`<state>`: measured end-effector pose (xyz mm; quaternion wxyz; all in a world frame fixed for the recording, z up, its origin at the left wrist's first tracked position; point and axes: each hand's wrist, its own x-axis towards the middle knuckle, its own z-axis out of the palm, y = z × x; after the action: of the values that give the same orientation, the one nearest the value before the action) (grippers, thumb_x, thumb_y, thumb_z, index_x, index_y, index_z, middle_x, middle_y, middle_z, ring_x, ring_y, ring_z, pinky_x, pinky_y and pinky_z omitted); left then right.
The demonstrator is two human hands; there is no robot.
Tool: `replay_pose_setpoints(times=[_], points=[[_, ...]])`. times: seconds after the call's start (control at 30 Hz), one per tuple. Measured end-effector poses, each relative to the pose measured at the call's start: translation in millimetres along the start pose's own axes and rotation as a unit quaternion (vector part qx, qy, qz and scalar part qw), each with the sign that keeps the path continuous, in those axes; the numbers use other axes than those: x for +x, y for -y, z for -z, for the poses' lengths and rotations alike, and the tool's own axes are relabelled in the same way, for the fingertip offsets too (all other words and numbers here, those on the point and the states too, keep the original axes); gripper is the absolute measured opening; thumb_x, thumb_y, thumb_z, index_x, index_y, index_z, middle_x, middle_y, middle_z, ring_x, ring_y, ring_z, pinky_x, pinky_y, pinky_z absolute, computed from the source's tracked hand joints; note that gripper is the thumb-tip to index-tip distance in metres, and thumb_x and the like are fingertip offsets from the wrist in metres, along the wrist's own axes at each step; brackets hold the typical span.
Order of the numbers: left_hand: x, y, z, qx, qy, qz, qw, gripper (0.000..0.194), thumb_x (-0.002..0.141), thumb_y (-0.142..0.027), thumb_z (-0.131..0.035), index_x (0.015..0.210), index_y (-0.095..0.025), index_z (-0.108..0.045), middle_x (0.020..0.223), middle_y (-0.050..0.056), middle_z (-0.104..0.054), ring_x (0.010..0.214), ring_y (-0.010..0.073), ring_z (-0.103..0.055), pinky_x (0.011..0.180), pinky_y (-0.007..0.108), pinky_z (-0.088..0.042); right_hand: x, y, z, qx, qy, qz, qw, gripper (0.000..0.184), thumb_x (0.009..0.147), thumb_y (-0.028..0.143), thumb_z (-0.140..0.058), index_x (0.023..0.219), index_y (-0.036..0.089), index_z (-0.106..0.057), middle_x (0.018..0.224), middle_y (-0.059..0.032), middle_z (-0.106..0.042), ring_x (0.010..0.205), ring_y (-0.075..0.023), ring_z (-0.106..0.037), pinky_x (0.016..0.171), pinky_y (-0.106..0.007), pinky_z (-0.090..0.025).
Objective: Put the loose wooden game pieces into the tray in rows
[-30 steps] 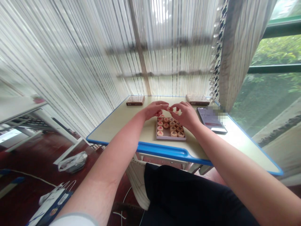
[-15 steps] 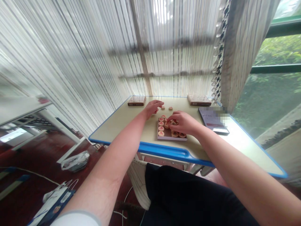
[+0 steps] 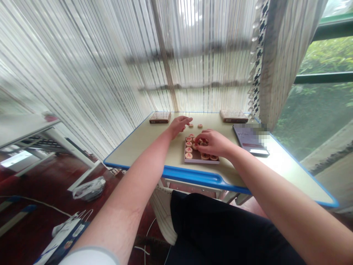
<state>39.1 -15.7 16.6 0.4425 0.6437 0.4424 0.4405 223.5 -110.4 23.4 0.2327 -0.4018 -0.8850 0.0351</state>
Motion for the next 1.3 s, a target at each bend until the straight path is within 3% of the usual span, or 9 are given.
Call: replay_pose_setpoints(times=[0.63,0.83,0.97,1.13,1.3], points=[[0,1,-0.6,0.023,0.034,-0.005,0.999,0.034,0.070,-0.048,-0.065,0.078,-0.015,-0.062,0.079,0.004,-0.063,0.048,0.0034,-0.039,0.044,0.019,-0.028,4,-1,-6,0.014,-0.001,-0.021,1.000,0.021,0.075,0.038,-0.061,0.084,0.021,-0.071,0.081,-0.0047,-0.063,0.073,-0.0167,-0.056,0.068,-0.027,-0.041],[-1,0,-1.7,0.042,0.017,0.006,0.999,0.034,0.071,-0.049,-0.063,0.076,-0.015,-0.063,0.080,0.005,-0.064,0.049,0.0042,-0.040,0.044,0.020,-0.027,-1,-1,6,0.036,-0.011,-0.025,0.999,0.021,0.076,0.030,-0.058,0.088,0.020,-0.072,0.083,-0.0052,-0.064,0.075,-0.0167,-0.057,0.071,-0.027,-0.042],[-1,2,-0.5,0.042,0.012,0.006,0.999,0.034,0.071,-0.049,-0.063,0.076,-0.015,-0.063,0.077,0.004,-0.063,0.049,0.0041,-0.039,0.045,0.019,-0.028,-6,-1,15,0.066,0.013,-0.034,0.997,0.021,0.075,0.024,-0.055,0.086,0.020,-0.072,0.081,-0.0040,-0.063,0.071,-0.0147,-0.056,0.068,-0.025,-0.042],[0,4,0.0,0.042,0.006,0.001,0.999,0.036,0.070,-0.050,-0.063,0.074,-0.015,-0.062,0.075,0.004,-0.062,0.049,0.0044,-0.039,0.044,0.020,-0.027,-8,-1,16,0.063,0.048,-0.026,0.997,0.019,0.073,0.022,-0.056,0.079,0.019,-0.073,0.074,-0.0029,-0.061,0.067,-0.0140,-0.055,0.066,-0.025,-0.041],[1,4,-0.7,0.048,0.003,0.002,0.999,0.036,0.070,-0.050,-0.063,0.077,-0.015,-0.063,0.078,0.005,-0.063,0.050,0.0047,-0.039,0.044,0.019,-0.028,-7,0,14,0.070,0.035,-0.025,0.997,0.019,0.072,0.022,-0.055,0.080,0.018,-0.072,0.075,-0.0028,-0.062,0.068,-0.0140,-0.055,0.067,-0.025,-0.041]])
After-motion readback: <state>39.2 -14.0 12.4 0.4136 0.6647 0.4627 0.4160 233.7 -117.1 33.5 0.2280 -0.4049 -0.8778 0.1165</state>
